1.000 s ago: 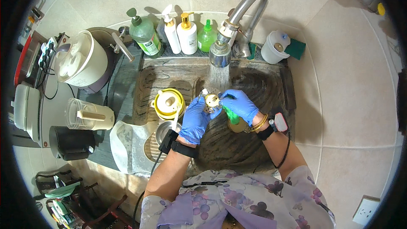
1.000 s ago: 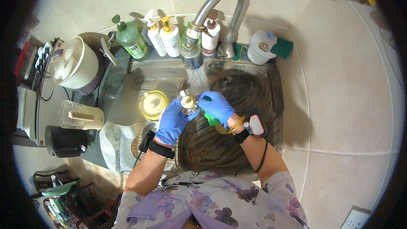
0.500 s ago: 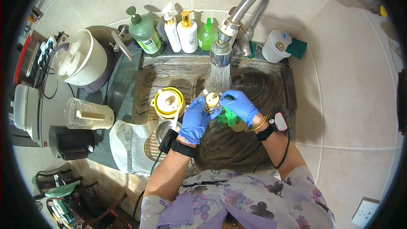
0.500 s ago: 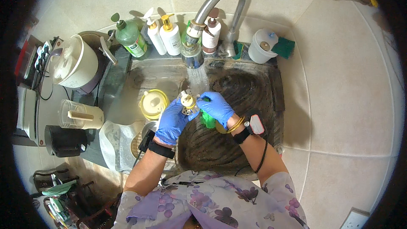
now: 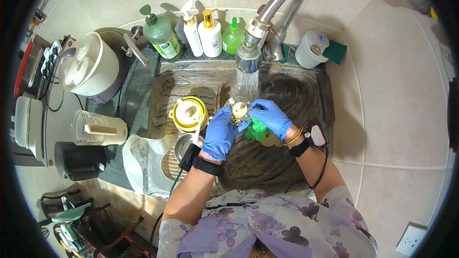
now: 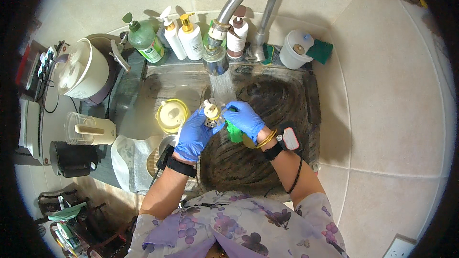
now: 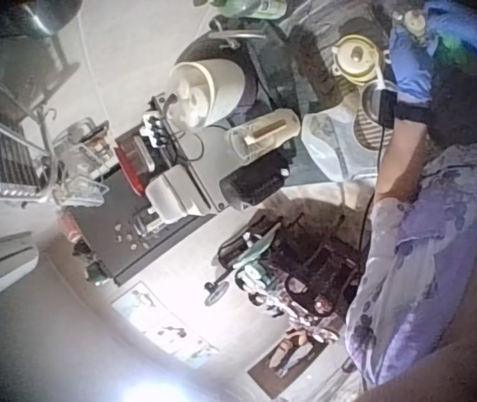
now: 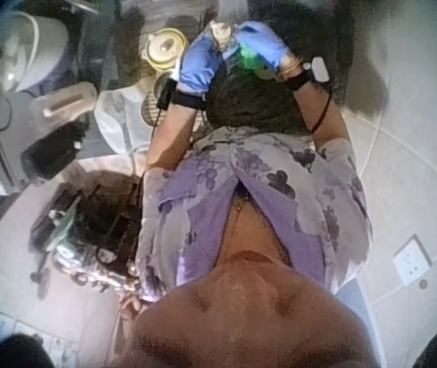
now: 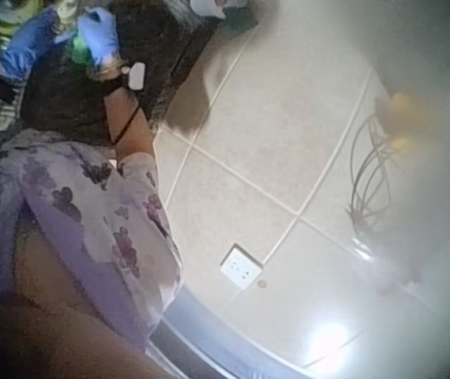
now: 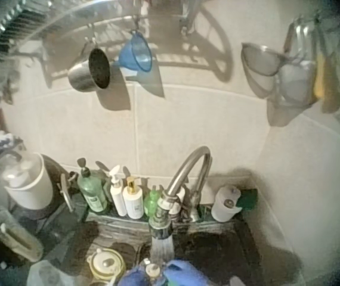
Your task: Washing and scrubbing a component of a citrus juicer under a running faucet using a sponge.
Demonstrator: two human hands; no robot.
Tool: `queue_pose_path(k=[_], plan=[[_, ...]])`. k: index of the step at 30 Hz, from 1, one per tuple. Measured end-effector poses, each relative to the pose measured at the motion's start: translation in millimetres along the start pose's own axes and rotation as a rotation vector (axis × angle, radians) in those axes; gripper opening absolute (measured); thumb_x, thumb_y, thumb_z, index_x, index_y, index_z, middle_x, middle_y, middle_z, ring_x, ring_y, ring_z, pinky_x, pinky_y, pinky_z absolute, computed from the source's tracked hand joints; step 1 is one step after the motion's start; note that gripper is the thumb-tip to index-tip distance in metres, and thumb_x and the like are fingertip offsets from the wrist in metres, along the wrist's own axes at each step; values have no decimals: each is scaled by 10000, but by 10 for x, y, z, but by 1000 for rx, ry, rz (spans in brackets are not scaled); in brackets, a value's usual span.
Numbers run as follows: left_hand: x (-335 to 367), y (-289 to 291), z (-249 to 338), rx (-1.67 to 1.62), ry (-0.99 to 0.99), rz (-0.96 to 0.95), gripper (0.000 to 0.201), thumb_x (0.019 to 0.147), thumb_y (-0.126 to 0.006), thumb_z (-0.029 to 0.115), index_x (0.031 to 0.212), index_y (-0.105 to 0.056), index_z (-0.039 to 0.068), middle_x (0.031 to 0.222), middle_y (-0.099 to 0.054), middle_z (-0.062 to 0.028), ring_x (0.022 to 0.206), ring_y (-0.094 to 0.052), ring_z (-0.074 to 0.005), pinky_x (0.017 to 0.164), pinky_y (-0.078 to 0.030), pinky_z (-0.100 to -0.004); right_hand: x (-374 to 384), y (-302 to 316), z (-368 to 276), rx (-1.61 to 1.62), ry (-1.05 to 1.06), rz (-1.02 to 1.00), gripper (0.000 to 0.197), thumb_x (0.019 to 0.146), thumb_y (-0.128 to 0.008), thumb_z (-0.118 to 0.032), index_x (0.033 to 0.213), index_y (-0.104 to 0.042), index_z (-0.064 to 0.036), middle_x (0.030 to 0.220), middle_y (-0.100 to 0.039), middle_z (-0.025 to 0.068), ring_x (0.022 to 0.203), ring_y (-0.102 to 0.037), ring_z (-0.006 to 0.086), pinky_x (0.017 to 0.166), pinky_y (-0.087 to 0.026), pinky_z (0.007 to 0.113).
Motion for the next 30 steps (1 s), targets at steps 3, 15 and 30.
queue_pose_path(k=[3, 15, 30], plan=[[-4, 8, 19, 16, -1, 7, 274, 917, -398, 136, 1175, -459, 65, 1114, -536, -107, 1007, -539, -240, 841, -478, -417, -26, -5, -34, 34, -8, -9, 148, 781, -578, -120, 841, -602, 13, 718, -573, 34, 626, -519, 82, 546, -433, 237], [36, 77, -9, 65, -33, 35, 263, 918, -410, 165, 1149, -481, 62, 1078, -552, -105, 974, -553, -237, 814, -490, -402, -37, -46, -122, 117, -94, -27, 159, 800, -578, -121, 895, -573, 7, 692, -562, 36, 590, -521, 87, 521, -437, 243], [64, 63, -31, 39, -67, 11, 255, 915, -407, 123, 1142, -473, 27, 1079, -549, -118, 964, -557, -245, 813, -487, -404, -59, -45, -158, -60, 39, -20, 122, 782, -585, -86, 870, -558, -7, 701, -552, 25, 652, -518, 77, 559, -443, 245]])
Point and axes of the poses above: each hand's wrist, its own x-axis towards the middle knuckle, its own y-axis out of the back of the hand, z = x × y, the point moved 1 cm from there along x, towards the middle knuckle
